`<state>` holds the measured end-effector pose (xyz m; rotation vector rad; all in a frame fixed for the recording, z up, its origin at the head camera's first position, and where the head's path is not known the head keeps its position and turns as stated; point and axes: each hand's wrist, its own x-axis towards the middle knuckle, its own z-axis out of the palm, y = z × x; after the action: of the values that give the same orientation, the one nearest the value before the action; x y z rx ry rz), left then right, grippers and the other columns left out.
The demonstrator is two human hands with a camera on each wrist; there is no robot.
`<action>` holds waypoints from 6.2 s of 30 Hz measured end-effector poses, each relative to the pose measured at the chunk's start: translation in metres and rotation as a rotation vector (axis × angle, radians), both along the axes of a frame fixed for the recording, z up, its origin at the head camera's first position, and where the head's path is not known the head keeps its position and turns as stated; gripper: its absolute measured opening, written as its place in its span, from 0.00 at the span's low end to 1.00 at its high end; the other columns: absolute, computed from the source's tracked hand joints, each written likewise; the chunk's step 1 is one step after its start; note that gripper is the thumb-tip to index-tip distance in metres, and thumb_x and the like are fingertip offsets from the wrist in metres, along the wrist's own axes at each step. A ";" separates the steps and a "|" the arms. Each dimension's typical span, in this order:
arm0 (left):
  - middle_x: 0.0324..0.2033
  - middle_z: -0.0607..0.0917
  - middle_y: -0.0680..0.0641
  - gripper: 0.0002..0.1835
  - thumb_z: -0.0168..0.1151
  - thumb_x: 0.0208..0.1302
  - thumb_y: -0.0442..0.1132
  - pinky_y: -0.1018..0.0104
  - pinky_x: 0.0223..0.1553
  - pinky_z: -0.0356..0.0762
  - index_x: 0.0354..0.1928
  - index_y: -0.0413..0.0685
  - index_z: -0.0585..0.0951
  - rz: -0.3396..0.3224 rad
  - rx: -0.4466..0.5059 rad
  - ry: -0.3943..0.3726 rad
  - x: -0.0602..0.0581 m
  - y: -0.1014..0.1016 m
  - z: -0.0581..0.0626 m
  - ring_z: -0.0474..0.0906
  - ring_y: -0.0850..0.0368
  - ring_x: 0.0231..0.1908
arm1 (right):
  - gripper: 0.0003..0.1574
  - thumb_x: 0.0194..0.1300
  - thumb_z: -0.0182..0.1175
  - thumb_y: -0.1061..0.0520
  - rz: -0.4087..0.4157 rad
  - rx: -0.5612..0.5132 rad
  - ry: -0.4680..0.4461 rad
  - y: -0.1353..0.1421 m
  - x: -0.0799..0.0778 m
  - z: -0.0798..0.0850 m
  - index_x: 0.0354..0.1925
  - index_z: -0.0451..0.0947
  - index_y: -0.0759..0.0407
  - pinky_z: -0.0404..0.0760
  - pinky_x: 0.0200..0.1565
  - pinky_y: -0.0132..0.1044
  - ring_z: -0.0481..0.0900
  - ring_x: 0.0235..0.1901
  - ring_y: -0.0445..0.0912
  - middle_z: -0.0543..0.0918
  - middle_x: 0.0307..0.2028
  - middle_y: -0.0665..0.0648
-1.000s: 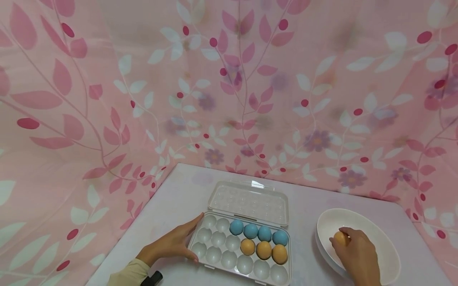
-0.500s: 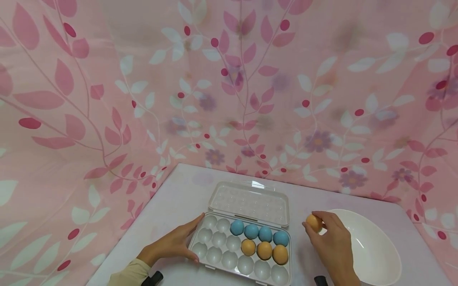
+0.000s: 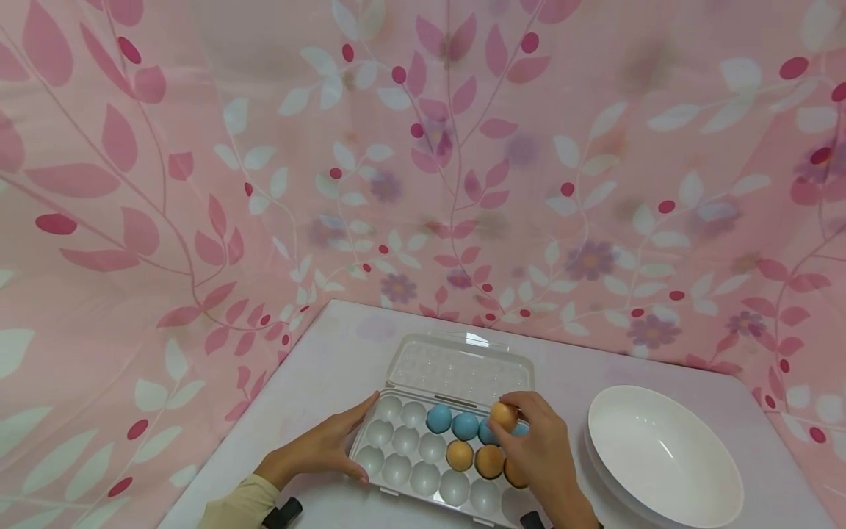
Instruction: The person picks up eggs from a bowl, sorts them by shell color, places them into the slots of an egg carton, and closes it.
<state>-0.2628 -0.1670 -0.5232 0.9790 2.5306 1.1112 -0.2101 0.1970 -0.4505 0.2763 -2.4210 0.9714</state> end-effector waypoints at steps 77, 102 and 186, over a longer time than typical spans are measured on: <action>0.75 0.53 0.43 0.74 0.80 0.32 0.63 0.52 0.69 0.57 0.77 0.44 0.44 0.018 -0.018 -0.025 -0.001 0.001 0.001 0.52 0.51 0.72 | 0.09 0.48 0.75 0.66 0.148 0.106 0.007 -0.044 -0.027 -0.021 0.28 0.86 0.56 0.85 0.38 0.35 0.83 0.35 0.40 0.84 0.33 0.46; 0.38 0.80 0.40 0.32 0.44 0.74 0.59 0.54 0.47 0.79 0.53 0.32 0.76 0.578 -0.095 -0.266 -0.170 0.057 0.028 0.81 0.46 0.43 | 0.44 0.72 0.50 0.42 -0.048 -0.183 -0.871 0.098 -0.168 -0.012 0.65 0.59 0.80 0.81 0.50 0.53 0.76 0.51 0.67 0.69 0.58 0.79; 0.70 0.67 0.50 0.39 0.65 0.60 0.61 0.35 0.60 0.65 0.71 0.56 0.68 -0.361 -0.184 0.826 0.031 0.044 -0.002 0.60 0.44 0.69 | 0.55 0.54 0.51 0.18 0.402 0.647 0.328 0.041 0.042 -0.081 0.62 0.76 0.57 0.38 0.72 0.33 0.74 0.60 0.54 0.76 0.62 0.60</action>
<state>-0.2321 -0.1230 -0.5253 2.0517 2.7455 0.3878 -0.1683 0.2376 -0.5316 1.0894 -2.3340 0.2174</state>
